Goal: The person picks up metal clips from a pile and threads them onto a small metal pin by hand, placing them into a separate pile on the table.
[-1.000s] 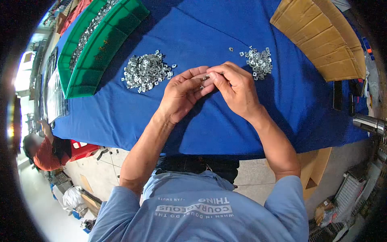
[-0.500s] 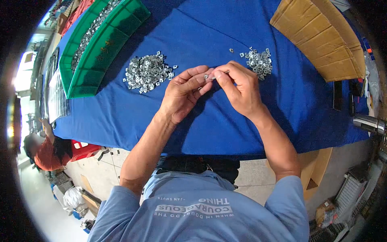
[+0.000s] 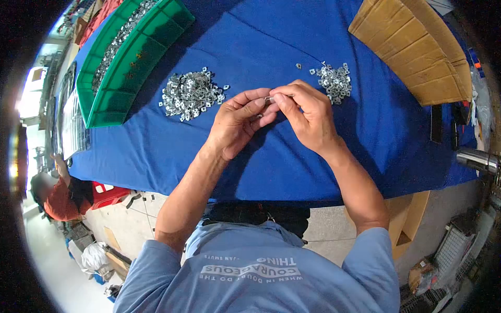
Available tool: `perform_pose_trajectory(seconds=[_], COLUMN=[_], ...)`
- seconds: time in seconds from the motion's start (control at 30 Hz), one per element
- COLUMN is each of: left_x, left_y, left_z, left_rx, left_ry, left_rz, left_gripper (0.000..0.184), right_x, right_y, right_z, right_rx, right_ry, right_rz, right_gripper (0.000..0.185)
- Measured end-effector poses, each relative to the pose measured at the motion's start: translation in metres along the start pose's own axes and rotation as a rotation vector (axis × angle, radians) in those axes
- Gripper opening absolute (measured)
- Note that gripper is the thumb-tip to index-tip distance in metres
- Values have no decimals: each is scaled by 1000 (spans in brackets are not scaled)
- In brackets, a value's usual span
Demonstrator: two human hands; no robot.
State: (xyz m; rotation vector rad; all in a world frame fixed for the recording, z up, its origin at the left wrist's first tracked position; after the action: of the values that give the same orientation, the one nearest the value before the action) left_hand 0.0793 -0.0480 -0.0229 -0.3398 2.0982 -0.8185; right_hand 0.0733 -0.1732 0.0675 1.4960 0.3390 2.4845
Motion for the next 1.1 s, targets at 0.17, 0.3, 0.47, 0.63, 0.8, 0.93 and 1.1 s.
perform_pose_trajectory(seconds=[0.17, 0.3, 0.47, 0.63, 0.8, 0.93, 1.1], left_x=[3, 4, 6, 10, -12, -36, -40], left_y=[-2, -5, -5, -7, -2, 12, 36], left_z=[1, 3, 4, 3, -2, -11, -12], left_rx=[12, 50, 60, 12, 86, -17, -121], left_ry=[-12, 2, 23, 67, -88, -199, -218], left_rz=[76, 142, 175, 272, -24, -98, -180], left_gripper=[25, 21, 20, 29, 48, 47, 29], right_x=[4, 2, -14, -36, -39, -45, -32], right_y=[-5, -2, 12, 26, 21, -24, -57], right_z=[1, 1, -2, -5, -6, -14, -25], right_rx=[26, 18, -91, -230, -190, 155, 492], right_ry=[55, -9, -147, -344, -357, -492, -419], right_rz=[-48, -70, -50, 218, 275, 476, 447], right_gripper=[11, 12, 19, 22, 24, 25, 24])
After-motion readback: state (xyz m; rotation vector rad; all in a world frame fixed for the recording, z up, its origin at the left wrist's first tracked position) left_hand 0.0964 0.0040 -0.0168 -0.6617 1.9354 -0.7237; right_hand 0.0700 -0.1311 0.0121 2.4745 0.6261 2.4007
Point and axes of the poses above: each hand's wrist, its own z-axis towards the middle knuckle, its own y-axis out of the back of the hand, x = y × z, the point moved 10 cm from there along z, towards the middle knuckle, and after that the axes turned 3 degrees about -x, right-handed, at the moved point
